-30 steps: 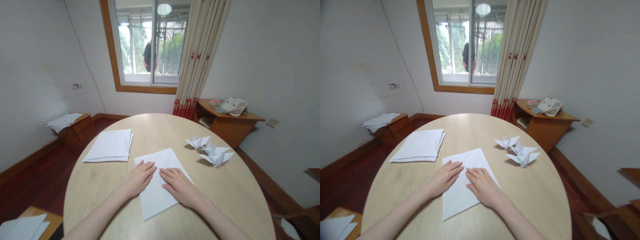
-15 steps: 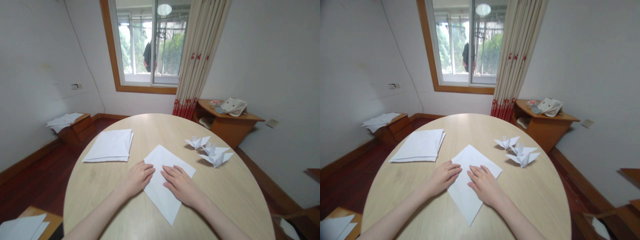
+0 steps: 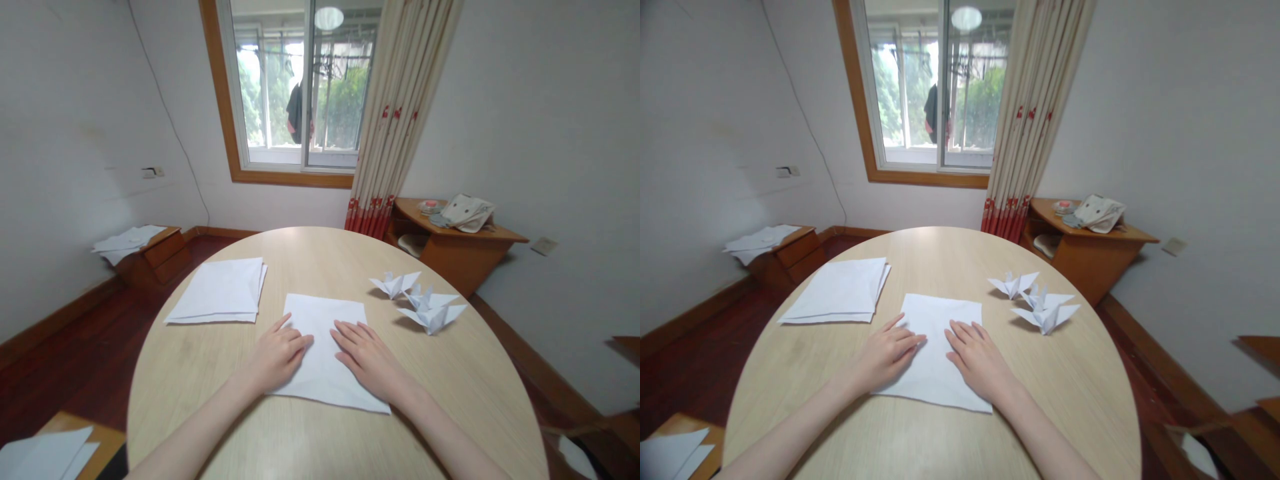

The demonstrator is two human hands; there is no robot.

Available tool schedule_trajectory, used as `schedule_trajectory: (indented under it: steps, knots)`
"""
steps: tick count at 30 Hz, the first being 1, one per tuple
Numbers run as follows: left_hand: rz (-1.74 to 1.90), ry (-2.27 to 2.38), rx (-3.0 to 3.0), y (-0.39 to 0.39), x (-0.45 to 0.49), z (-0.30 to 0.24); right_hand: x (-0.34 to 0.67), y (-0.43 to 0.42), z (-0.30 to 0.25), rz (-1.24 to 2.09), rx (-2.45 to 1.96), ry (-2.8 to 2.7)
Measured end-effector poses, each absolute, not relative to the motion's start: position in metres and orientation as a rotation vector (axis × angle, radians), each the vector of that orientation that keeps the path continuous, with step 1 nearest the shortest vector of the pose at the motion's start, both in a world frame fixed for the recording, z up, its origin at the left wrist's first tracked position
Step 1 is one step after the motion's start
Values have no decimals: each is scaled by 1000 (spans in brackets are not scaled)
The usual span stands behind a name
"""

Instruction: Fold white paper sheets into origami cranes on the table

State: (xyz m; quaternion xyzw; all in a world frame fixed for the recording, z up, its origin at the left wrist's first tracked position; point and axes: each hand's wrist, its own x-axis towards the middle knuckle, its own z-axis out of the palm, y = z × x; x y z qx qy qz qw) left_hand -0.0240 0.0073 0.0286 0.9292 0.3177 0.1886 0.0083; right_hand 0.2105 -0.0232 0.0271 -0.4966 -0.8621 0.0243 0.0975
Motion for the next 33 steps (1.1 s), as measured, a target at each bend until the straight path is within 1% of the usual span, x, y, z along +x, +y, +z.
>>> schedule_trajectory:
  steps: [5, 12, 20, 28, 33]
  knots:
    - [570, 997, 2919, 9, -26, 26, 214, -21, 25, 120, -1488, -2518]
    - [674, 912, 2852, 19, -31, 14, 220, -18, 17, 212, -1483, -2432]
    - [876, 1026, 2794, 35, -44, 7, 232, -9, 16, 126, -1456, -2373]
    - [745, 1268, 2609, 49, -57, 5, 254, 8, 11, 116, -1493, -2301]
    - [686, 1249, 2544, 50, -60, 4, 259, 12, 3, 217, -1532, -2289]
